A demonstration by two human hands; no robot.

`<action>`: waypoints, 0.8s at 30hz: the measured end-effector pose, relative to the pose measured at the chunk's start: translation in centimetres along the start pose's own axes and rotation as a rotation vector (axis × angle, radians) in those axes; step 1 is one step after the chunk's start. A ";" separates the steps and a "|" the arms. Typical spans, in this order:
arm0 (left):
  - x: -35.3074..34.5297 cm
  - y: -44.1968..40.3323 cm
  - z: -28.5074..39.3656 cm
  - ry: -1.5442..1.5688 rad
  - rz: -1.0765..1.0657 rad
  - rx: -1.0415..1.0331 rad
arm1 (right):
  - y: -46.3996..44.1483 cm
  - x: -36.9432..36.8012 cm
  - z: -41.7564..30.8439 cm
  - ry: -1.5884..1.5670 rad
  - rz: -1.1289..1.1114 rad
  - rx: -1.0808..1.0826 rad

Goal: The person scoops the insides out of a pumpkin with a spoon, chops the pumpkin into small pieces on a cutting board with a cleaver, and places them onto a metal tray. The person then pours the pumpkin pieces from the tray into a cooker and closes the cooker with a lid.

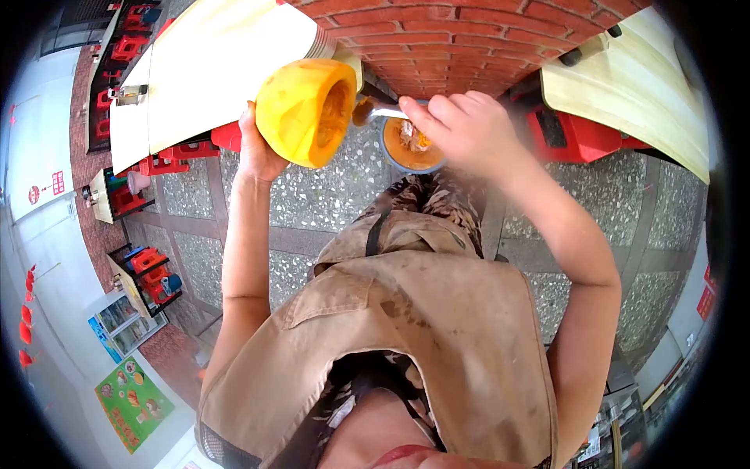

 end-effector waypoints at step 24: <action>1.5 0.9 0.3 0.115 0.137 -0.175 | -4.3 0.3 -5.8 -0.246 -0.051 -0.104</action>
Point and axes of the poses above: each hand's wrist, its own y-axis away from the middle knuckle, its own x-axis out of the back of the hand, z = x × y, the point moved 5 cm from there along -y, towards the middle knuckle, and after that the axes turned 13 degrees about -x, right-handed, at the moved point
